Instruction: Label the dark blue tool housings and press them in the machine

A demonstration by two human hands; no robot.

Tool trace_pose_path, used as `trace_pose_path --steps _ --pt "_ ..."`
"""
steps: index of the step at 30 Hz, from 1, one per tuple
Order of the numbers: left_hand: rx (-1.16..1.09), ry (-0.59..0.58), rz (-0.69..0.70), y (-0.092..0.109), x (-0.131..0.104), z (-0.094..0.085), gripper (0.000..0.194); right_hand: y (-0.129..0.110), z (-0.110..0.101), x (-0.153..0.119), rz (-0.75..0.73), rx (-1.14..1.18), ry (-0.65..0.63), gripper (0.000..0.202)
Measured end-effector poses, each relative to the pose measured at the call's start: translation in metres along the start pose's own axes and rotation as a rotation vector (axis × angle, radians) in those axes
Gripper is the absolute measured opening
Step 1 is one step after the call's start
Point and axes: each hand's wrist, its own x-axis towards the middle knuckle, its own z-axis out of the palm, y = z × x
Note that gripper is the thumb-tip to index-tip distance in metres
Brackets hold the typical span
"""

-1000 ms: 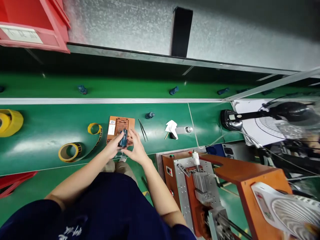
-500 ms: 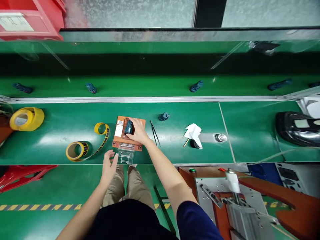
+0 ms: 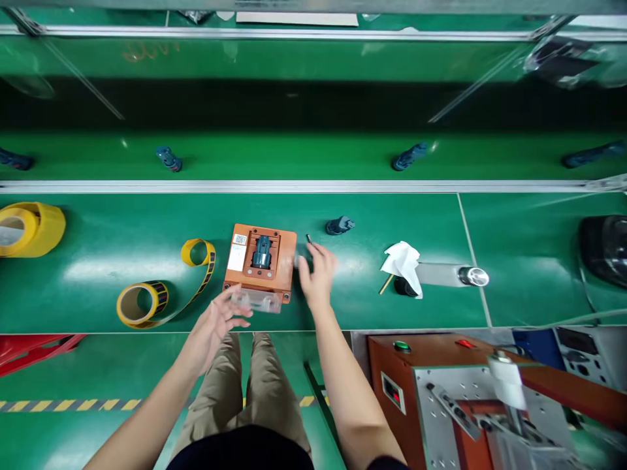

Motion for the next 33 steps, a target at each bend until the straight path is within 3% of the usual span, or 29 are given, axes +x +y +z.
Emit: trace_pose_path --steps 2,7,9,11,14,17,20,23,25,27,30,33 --pt "-0.038 -0.048 -0.014 0.010 0.022 0.009 0.064 0.018 -0.008 -0.022 0.160 -0.127 0.128 0.046" --pt "0.025 0.027 -0.126 0.019 0.076 0.023 0.054 0.039 -0.001 -0.060 0.291 -0.298 0.113 0.056" --pt "0.089 0.019 -0.136 0.018 0.084 0.021 0.051 0.039 0.005 -0.064 0.330 -0.303 0.118 0.052" --pt "0.234 0.008 -0.035 0.016 0.078 0.008 0.052 0.039 0.010 -0.064 0.353 -0.302 0.137 0.049" --pt "0.736 0.145 0.316 0.013 0.044 -0.038 0.038 0.042 0.014 -0.063 0.364 -0.291 0.166 0.043" --pt "1.311 0.449 0.654 0.011 -0.005 -0.109 0.027 0.045 0.016 -0.063 0.377 -0.264 0.178 0.035" --pt "1.714 0.551 0.705 0.012 -0.042 -0.176 0.047 0.047 0.016 -0.064 0.385 -0.259 0.185 0.029" --pt "1.881 0.497 0.700 0.012 -0.047 -0.211 0.027 0.048 0.016 -0.066 0.378 -0.252 0.225 0.025" --pt "1.869 0.472 0.754 0.013 -0.035 -0.214 0.012 0.048 0.015 -0.067 0.378 -0.227 0.274 0.026" --pt "1.865 0.508 0.806 0.016 -0.015 -0.207 0.017 0.048 0.014 -0.068 0.384 -0.196 0.315 0.028" --pt "1.878 0.600 0.900 0.025 0.023 -0.182 0.024 0.046 0.013 -0.069 0.396 -0.172 0.340 0.032" --pt "1.808 0.483 1.034 0.034 0.068 -0.152 0.026 0.045 0.012 -0.068 0.413 -0.160 0.357 0.037"
